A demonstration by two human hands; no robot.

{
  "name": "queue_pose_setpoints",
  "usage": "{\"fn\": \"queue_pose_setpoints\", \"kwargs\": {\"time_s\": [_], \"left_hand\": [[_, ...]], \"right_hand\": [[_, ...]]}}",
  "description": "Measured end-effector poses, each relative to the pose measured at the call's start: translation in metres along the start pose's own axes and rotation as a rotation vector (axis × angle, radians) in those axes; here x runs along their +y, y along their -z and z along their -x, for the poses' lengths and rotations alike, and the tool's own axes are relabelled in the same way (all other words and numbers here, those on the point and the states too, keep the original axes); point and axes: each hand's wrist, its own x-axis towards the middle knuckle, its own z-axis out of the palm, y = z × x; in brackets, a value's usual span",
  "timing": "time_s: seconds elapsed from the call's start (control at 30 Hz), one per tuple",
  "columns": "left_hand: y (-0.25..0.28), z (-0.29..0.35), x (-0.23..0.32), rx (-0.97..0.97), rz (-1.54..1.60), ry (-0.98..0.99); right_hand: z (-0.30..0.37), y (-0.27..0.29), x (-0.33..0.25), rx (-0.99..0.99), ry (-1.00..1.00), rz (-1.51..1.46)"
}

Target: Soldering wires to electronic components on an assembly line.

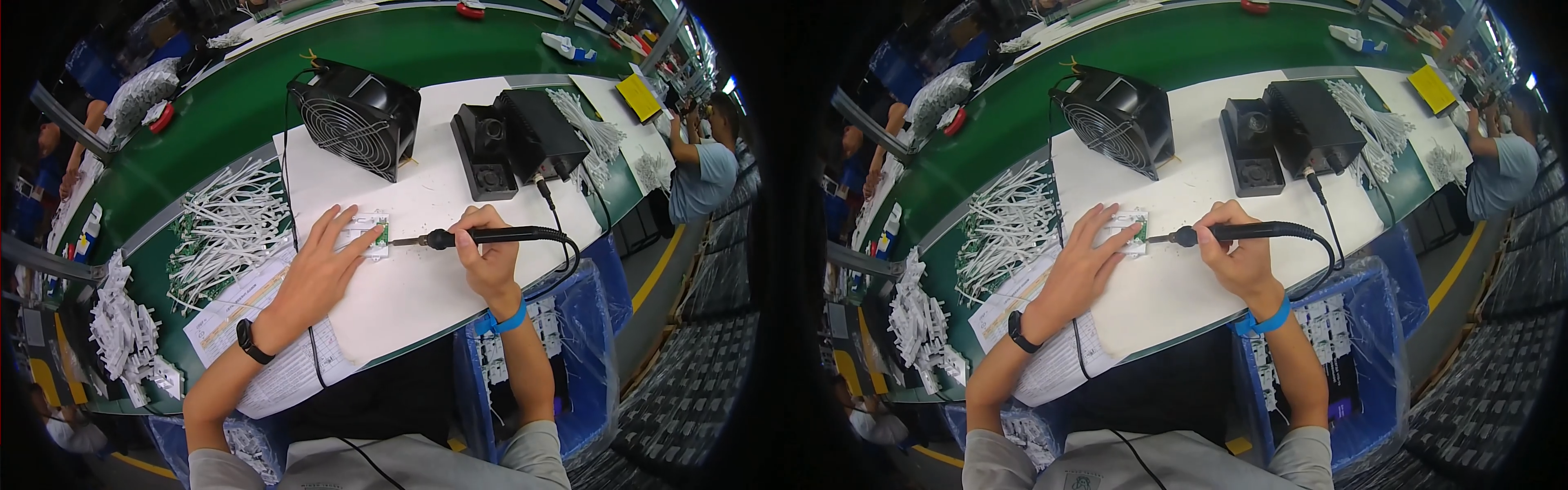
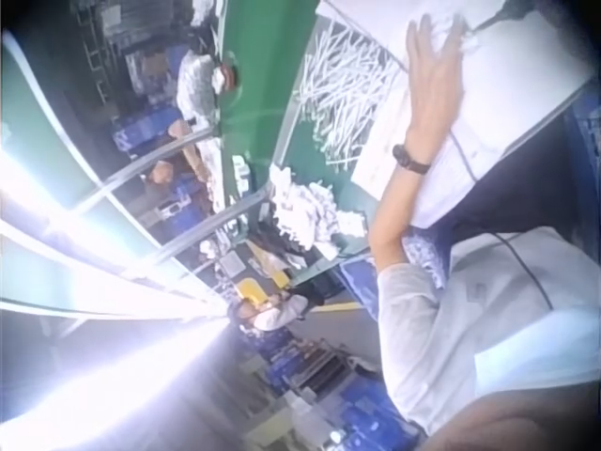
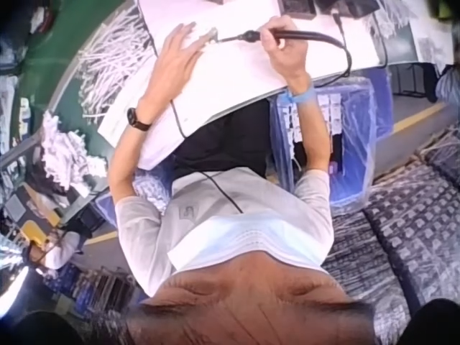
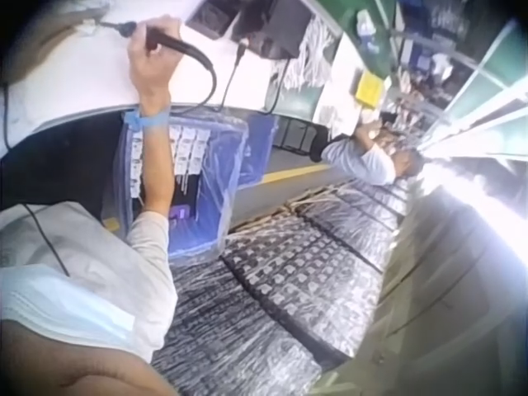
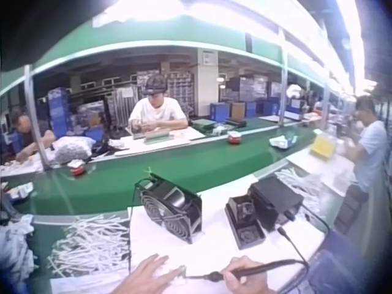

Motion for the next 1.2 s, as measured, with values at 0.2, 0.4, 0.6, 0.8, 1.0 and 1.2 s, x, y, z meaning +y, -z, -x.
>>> {"fn": "queue_pose_setpoints", "kwargs": {"time_s": [0.2,0.4,0.6,0.8,1.0,1.2], "left_hand": [[0.000,0.000,0.000,0.006,0.002,0.006],[0.000,0.000,-0.001,0.006,0.000,-0.001],[0.000,0.000,0.000,0.016,-0.011,-0.006],[0.000,-0.001,0.002,0.011,-0.022,-0.002],[-0.004,0.000,0.006,0.093,-0.098,-0.044],[-0.004,-0.011,0.039,-0.034,-0.255,0.117]], "right_hand": [[-0.001,0.002,-0.001,-0.017,0.019,0.045],[-0.001,0.001,-0.001,0.000,0.019,0.048],[-0.002,0.002,-0.003,-0.003,0.047,0.070],[-0.002,0.002,-0.003,-0.013,0.044,0.067],[0.000,0.001,0.004,0.265,0.148,0.096],[-0.003,0.004,0.000,0.388,0.083,0.083]]}}
